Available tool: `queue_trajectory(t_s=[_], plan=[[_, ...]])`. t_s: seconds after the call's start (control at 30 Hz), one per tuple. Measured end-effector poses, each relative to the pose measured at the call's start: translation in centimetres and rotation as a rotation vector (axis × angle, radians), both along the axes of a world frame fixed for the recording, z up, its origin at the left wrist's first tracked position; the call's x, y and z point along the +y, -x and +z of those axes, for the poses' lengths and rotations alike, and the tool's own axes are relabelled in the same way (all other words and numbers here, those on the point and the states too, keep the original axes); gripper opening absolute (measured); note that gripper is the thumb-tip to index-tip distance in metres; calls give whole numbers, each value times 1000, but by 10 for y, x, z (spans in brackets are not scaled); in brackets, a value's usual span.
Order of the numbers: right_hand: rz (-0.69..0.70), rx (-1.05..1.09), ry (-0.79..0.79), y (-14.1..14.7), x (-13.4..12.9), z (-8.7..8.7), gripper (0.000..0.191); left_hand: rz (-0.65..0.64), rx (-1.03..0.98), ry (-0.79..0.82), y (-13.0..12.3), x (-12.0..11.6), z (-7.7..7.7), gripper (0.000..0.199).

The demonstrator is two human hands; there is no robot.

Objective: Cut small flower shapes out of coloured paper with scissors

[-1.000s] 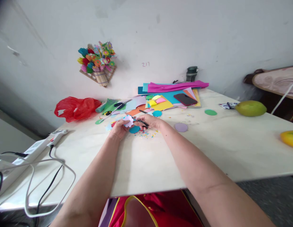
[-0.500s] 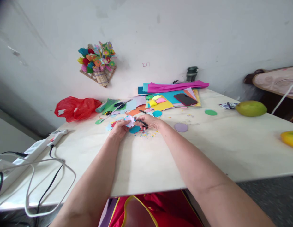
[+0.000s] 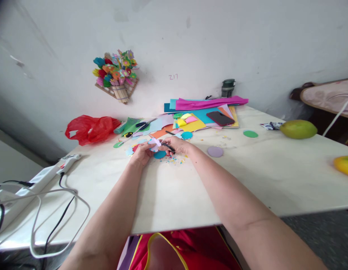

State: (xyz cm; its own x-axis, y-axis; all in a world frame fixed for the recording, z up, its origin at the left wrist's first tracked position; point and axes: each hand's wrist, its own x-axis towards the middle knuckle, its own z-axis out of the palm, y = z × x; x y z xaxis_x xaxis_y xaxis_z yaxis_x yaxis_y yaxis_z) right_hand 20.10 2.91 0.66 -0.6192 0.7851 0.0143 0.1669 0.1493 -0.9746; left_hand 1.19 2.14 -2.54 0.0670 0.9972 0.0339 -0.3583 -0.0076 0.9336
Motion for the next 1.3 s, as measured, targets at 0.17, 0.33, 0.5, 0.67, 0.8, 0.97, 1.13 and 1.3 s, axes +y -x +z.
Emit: queue_trajectory(t_s=[0.17,0.33,0.5,0.67,0.8,0.97,1.13,1.3], plan=[[-3,26,5,0,1,-1,11,-1,1,-4,0,0,1,23],[-11,36,30,-1,5,-5,13,33,-14,2,0,2,0,22],[-69,69,27,-2,14,-11,14,54,-10,13,-1,1,0,23],[-150,142,-19,-4,21,-16,30,4,62,-22,-4,-3,2,22],[-227,223,-34,-2,21,-15,35,-27,111,-28,-5,-4,4,23],[-264,265,-15,1,17,-13,34,-66,157,-22,-5,-3,2,20],[-288,257,-1,1,18,-13,31,-20,167,-19,-6,-3,2,20],[-306,242,21,4,14,-11,32,56,120,-28,-6,-3,4,22]])
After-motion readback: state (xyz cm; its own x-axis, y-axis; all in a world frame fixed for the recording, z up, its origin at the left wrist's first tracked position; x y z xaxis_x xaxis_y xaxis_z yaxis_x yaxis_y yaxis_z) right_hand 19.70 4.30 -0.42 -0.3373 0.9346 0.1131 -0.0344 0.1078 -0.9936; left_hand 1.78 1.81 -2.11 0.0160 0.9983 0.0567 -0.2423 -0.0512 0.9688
